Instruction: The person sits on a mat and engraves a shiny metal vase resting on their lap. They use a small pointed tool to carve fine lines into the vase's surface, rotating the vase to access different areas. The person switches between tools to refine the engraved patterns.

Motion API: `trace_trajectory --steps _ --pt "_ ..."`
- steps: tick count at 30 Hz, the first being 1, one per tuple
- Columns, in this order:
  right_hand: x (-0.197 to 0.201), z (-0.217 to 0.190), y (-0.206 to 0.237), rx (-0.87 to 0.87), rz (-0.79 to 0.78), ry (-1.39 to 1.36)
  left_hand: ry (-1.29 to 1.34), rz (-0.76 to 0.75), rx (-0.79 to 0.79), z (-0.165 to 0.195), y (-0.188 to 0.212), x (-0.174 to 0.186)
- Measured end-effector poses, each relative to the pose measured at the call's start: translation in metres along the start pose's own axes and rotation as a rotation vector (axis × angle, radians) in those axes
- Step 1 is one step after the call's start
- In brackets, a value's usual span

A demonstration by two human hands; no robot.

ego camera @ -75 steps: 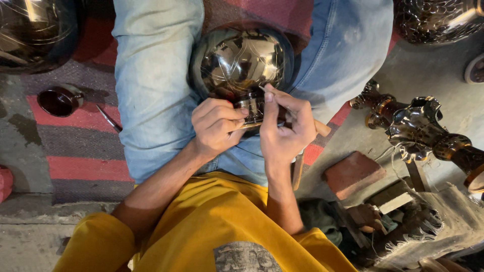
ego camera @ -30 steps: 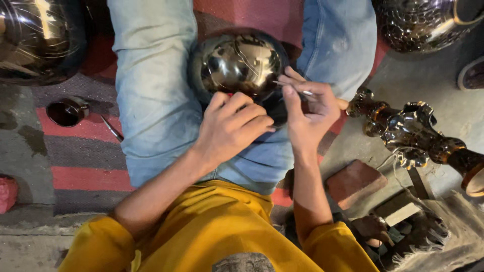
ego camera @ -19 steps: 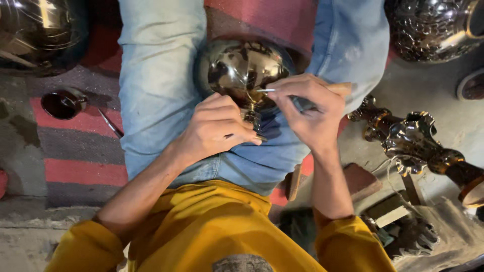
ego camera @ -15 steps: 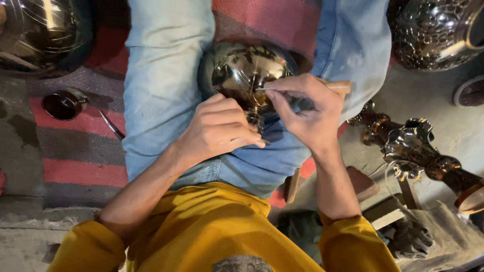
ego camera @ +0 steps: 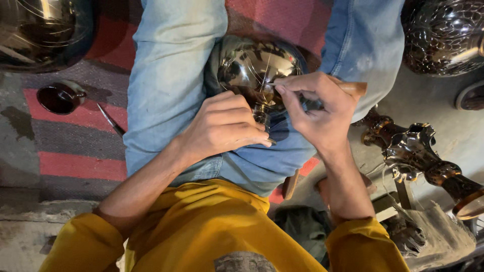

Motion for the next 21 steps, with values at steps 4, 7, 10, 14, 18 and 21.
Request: trace_trajectory --steps 4,7,10,14,18,21 --pt "0.006 0.001 -0.011 0.085 -0.095 0.066 0.006 -0.010 -0.012 0.001 -0.002 0.000" --pt "0.011 0.000 -0.017 0.125 -0.186 0.021 0.018 -0.011 -0.009 0.002 -0.004 0.001" --pt "0.010 0.002 -0.017 0.092 -0.185 -0.024 0.017 -0.011 -0.005 0.002 -0.005 0.001" --pt "0.011 0.001 -0.015 0.149 -0.185 -0.009 0.007 -0.012 -0.008 0.004 -0.004 -0.002" --pt "0.013 -0.002 -0.015 0.225 -0.306 -0.001 0.020 -0.002 0.005 0.008 -0.004 -0.005" --pt "0.015 -0.003 -0.014 0.220 -0.318 0.038 0.012 0.013 0.017 0.010 -0.004 -0.006"
Point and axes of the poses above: each hand's wrist, its own y-axis away from the middle knuckle, its own x-axis out of the back of the hand, z = x × y, the point moved 6 cm from there along -y, towards the middle knuckle, and after that the axes turned 11 degrees about -y, right-handed, at the moved point
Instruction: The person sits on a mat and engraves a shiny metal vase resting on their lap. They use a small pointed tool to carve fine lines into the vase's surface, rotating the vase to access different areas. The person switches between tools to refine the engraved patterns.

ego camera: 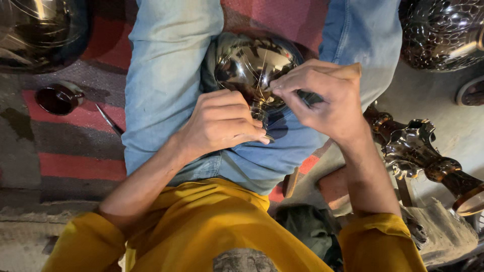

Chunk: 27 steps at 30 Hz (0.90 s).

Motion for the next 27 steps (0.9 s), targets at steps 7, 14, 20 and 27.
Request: trace_trajectory --steps 7,14,20,27 --pt "0.003 -0.006 0.007 0.007 -0.010 0.004 -0.007 -0.005 -0.014 0.006 0.001 -0.006" --pt "0.007 -0.007 0.020 0.010 0.000 0.008 -0.012 -0.002 0.007 0.015 0.004 -0.019" --pt "0.011 -0.008 0.039 0.064 -0.059 0.005 -0.022 -0.016 -0.009 0.023 0.007 -0.034" --pt "0.011 -0.004 0.056 0.077 -0.017 0.002 -0.015 0.008 0.023 0.030 0.012 -0.048"
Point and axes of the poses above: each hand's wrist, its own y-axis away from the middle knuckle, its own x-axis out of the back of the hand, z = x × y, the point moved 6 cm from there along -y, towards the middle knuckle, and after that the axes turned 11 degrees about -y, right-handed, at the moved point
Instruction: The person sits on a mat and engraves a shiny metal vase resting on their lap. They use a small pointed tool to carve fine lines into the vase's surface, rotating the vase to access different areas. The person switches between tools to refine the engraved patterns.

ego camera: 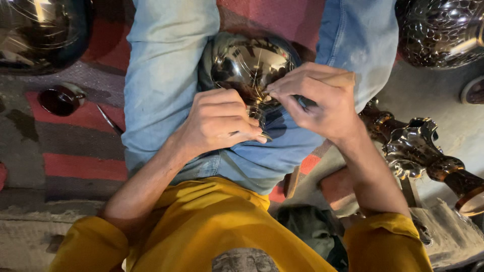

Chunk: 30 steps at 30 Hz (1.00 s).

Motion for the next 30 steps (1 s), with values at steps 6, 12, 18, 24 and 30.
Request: trace_trajectory --steps 6,12,18,24,30 --pt "0.002 0.000 0.017 0.034 -0.054 0.027 -0.002 -0.019 -0.020 0.006 0.004 -0.010" --pt "-0.001 0.001 0.027 0.070 -0.025 -0.004 -0.009 -0.025 -0.021 0.012 0.008 -0.018" --pt "0.000 0.000 0.044 0.071 -0.061 0.042 0.004 -0.043 -0.003 0.015 0.015 -0.027" --pt "-0.004 -0.001 0.054 0.063 -0.071 0.061 0.003 -0.027 -0.025 0.020 0.019 -0.034" --pt "-0.006 -0.001 0.065 0.076 -0.079 0.064 -0.017 -0.050 -0.022 0.025 0.026 -0.041"
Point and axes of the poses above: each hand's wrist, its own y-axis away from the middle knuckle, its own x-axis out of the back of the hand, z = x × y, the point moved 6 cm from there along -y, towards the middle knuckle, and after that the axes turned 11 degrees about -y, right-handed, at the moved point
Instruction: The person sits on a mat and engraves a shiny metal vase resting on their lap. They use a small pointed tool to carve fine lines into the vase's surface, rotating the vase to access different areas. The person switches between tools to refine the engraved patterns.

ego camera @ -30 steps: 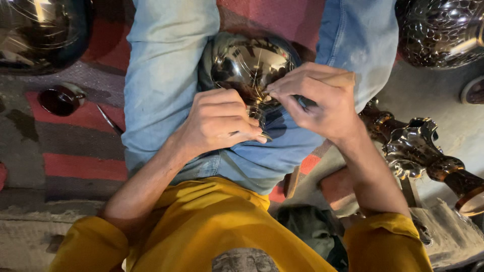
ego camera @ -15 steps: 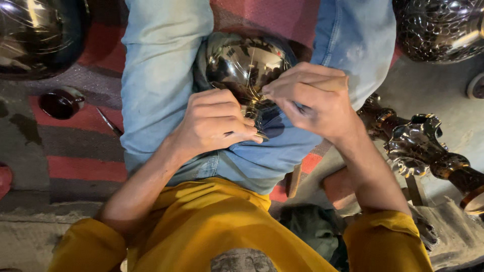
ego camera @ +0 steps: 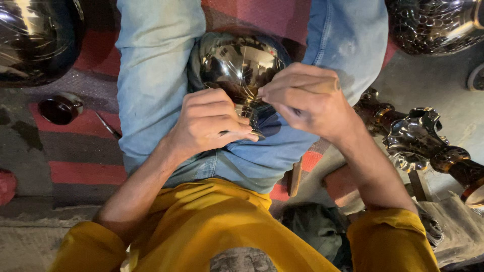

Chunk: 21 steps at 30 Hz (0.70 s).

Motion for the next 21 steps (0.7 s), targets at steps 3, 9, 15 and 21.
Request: trace_trajectory --steps 3,9,15,21 --pt "-0.001 -0.001 0.004 -0.020 -0.054 0.028 0.003 0.006 0.000 0.001 0.001 0.000" --pt "-0.004 0.006 0.018 -0.005 -0.017 -0.005 -0.024 -0.005 -0.023 0.004 0.008 -0.008" --pt "0.003 0.029 0.054 -0.065 0.483 -0.253 -0.003 0.130 0.013 0.007 0.034 -0.021" --pt "-0.012 0.034 0.084 -0.274 0.849 -0.262 -0.016 0.473 0.310 0.010 0.065 -0.049"
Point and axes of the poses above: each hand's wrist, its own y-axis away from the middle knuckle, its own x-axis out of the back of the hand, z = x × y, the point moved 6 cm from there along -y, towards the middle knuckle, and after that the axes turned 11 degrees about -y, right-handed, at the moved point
